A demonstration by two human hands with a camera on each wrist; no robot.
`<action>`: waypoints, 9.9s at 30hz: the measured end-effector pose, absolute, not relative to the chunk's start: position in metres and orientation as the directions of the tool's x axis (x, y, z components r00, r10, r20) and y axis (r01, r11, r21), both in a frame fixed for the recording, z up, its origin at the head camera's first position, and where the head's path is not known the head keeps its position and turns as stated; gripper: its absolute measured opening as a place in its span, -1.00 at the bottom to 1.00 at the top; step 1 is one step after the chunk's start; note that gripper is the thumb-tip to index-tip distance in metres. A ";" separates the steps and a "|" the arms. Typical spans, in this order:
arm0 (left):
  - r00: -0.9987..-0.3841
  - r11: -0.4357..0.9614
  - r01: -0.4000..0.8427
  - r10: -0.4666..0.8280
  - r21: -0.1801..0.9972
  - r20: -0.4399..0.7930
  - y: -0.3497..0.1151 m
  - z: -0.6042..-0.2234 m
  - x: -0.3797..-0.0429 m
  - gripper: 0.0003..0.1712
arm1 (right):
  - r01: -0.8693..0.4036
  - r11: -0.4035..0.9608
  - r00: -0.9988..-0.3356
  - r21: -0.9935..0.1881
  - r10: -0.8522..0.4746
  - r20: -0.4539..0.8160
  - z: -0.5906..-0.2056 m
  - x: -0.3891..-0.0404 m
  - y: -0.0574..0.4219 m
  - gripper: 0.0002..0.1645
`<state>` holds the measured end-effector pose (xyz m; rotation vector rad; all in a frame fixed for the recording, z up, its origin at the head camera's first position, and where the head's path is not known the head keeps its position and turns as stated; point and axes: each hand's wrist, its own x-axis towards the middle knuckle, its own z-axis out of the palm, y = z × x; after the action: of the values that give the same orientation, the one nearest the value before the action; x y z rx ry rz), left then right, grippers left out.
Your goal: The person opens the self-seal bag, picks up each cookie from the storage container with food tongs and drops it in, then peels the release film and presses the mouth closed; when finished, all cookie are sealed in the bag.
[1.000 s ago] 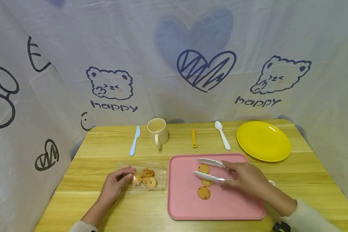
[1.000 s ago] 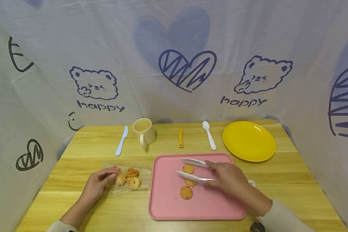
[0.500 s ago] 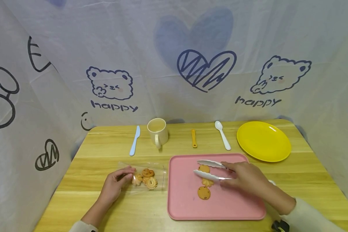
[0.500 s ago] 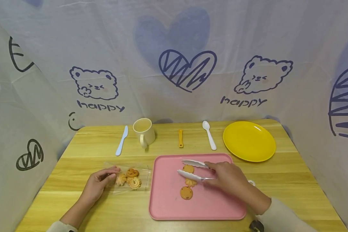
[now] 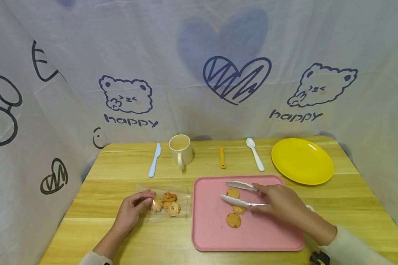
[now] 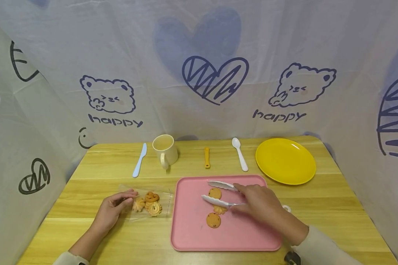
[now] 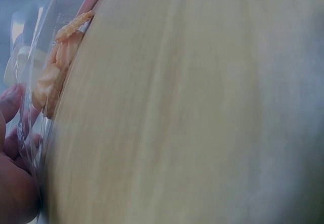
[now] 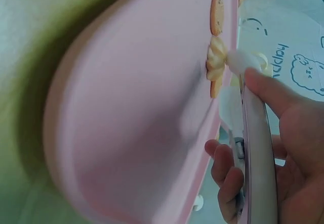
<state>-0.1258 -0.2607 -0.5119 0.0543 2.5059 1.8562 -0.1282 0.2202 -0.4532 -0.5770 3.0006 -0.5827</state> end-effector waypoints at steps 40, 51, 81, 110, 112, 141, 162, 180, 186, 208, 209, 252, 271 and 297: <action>-0.999 0.308 0.008 0.039 0.951 -0.005 -0.261 -0.512 -0.126 -0.73 | -0.377 0.869 -0.919 -0.321 -0.393 0.014 -0.437 -0.116 0.223 -0.18; -0.999 0.306 0.011 0.041 0.952 -0.002 -0.261 -0.512 -0.126 -0.74 | -0.402 0.852 -0.908 -0.335 -0.417 0.028 -0.437 -0.125 0.208 -0.17; -0.999 0.306 0.015 0.038 0.952 0.003 -0.260 -0.510 -0.126 -0.73 | -0.571 0.748 -0.805 -0.338 -0.591 0.053 -0.442 -0.144 0.121 -0.24; -0.994 0.255 0.112 0.033 0.960 0.107 -0.261 -0.514 -0.125 -0.75 | -0.608 0.704 -0.775 -0.366 -0.627 0.081 -0.454 -0.152 0.054 -0.16; -0.993 0.251 0.122 0.032 0.960 0.117 -0.261 -0.514 -0.125 -0.76 | -0.610 0.703 -0.773 -0.365 -0.629 0.079 -0.454 -0.152 0.051 -0.15; -0.993 0.261 0.114 0.022 0.959 0.112 -0.259 -0.514 -0.124 -0.77 | -0.567 0.704 -0.794 -0.427 -0.605 0.057 -0.453 -0.148 0.073 -0.11; -0.996 0.276 0.093 0.026 0.957 0.089 -0.260 -0.513 -0.124 -0.75 | -0.496 0.763 -0.856 -0.414 -0.509 0.088 -0.446 -0.125 0.133 -0.09; -0.995 0.250 0.104 0.028 0.963 0.101 -0.259 -0.511 -0.124 -0.75 | -0.463 0.788 -0.885 -0.405 -0.434 0.167 -0.450 -0.093 0.191 -0.08; -0.992 0.242 0.126 0.029 0.962 0.123 -0.259 -0.512 -0.124 -0.76 | -0.450 0.804 -0.892 -0.389 -0.421 0.162 -0.452 -0.083 0.207 -0.07; -0.989 0.259 0.145 0.043 0.955 0.138 -0.263 -0.522 -0.127 -0.77 | -0.290 0.886 -0.954 -0.361 -0.299 0.033 -0.462 -0.065 0.270 -0.04; -0.989 0.259 0.145 0.042 0.955 0.138 -0.263 -0.522 -0.127 -0.77 | -0.287 0.886 -0.954 -0.363 -0.300 0.021 -0.463 -0.065 0.270 -0.04; -0.991 0.252 0.133 0.034 0.958 0.128 -0.260 -0.517 -0.122 -0.76 | -0.393 0.860 -0.916 -0.326 -0.398 0.053 -0.456 -0.083 0.273 -0.19; -0.989 0.257 0.147 0.037 0.955 0.142 -0.260 -0.516 -0.123 -0.77 | -0.459 0.805 -0.878 -0.376 -0.475 0.054 -0.448 -0.116 0.241 -0.22; -0.990 0.259 0.143 0.037 0.955 0.138 -0.260 -0.517 -0.123 -0.76 | -0.623 0.687 -0.757 -0.374 -0.650 0.069 -0.451 -0.160 0.124 -0.26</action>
<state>-0.1227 -0.2596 -0.5170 0.1834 2.5613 1.9588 -0.1601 0.1239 -0.4513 -1.0659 2.8214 -0.5856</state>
